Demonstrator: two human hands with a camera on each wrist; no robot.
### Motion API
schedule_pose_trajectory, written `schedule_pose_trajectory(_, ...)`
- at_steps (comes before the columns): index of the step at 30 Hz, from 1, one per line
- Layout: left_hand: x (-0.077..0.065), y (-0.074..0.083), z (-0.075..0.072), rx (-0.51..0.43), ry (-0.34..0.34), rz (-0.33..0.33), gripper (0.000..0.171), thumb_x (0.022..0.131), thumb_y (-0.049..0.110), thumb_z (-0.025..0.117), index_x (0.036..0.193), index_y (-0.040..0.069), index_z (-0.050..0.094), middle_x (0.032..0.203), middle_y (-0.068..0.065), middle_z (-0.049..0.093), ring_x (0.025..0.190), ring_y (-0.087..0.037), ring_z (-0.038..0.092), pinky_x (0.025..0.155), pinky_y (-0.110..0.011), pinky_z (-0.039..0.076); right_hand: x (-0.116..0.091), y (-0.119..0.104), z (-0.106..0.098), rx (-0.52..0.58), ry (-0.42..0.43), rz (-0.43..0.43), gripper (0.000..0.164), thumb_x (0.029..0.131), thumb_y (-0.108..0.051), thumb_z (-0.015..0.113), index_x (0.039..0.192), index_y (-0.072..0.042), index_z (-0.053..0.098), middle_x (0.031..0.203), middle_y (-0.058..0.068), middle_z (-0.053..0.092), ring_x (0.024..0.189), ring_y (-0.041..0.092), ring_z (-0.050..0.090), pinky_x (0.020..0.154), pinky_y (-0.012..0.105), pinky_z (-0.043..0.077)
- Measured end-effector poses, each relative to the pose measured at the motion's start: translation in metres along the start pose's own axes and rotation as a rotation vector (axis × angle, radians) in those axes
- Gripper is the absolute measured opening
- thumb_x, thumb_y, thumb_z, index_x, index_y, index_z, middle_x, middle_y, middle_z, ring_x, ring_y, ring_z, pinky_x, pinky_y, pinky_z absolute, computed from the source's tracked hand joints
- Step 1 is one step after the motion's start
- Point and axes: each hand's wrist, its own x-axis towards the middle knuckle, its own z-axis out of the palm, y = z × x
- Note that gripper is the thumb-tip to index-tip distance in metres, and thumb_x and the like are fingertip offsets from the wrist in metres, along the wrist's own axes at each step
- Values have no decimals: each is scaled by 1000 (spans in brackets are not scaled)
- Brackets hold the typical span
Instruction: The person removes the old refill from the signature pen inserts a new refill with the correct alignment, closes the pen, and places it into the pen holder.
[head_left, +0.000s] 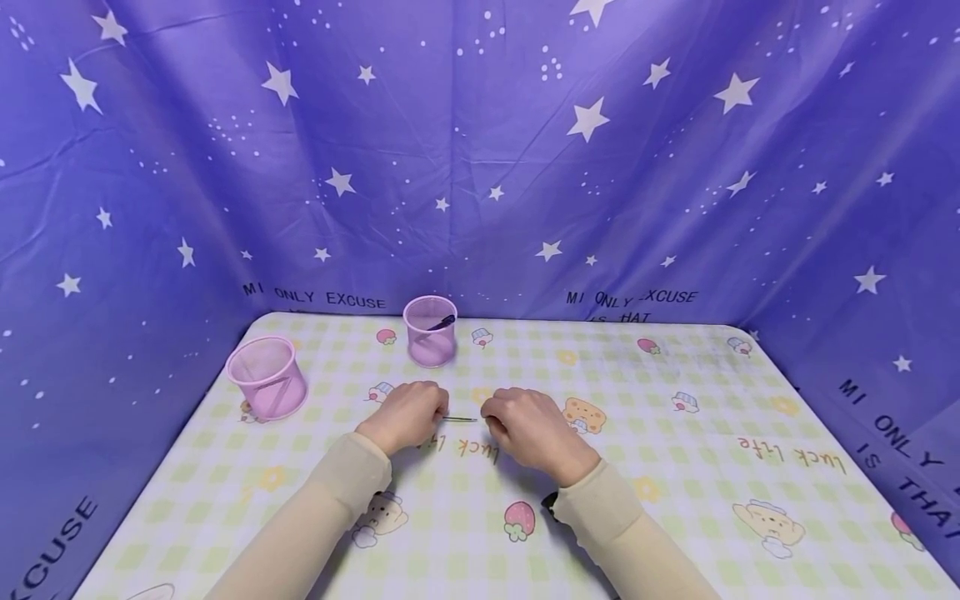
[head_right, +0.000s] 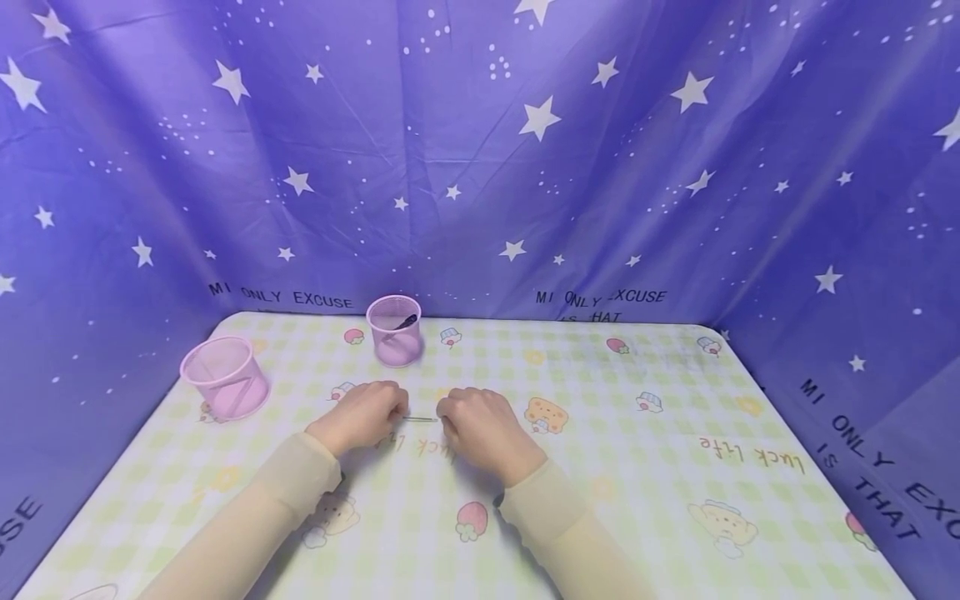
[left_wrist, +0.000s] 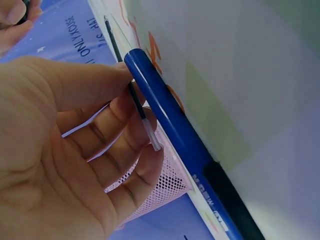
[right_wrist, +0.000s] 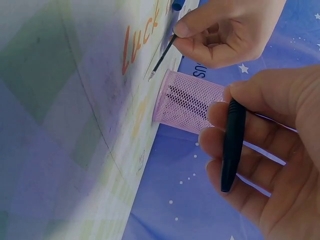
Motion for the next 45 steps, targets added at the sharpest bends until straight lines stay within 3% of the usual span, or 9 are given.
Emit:
schedule_pose_trajectory(16,4,2,0,-7,-55,-39,17,78,-4,64,74,13,63,73,3,55,66,-14,50,65,-31,44,-1,0,1,-8,9,-11,12,81,-7,63,82,-17,68,77,-11,57,69,7,55,65,30,47)
schedule_pose_trajectory(45,4,4,0,31,-65,-52,15,78,-2,65,79,13,64,77,1,57,69,-16,52,69,-34,47,-1,-3,1,-28,9,-16,13,81,-7,64,80,-19,66,75,-11,56,67,7,53,63,28,46)
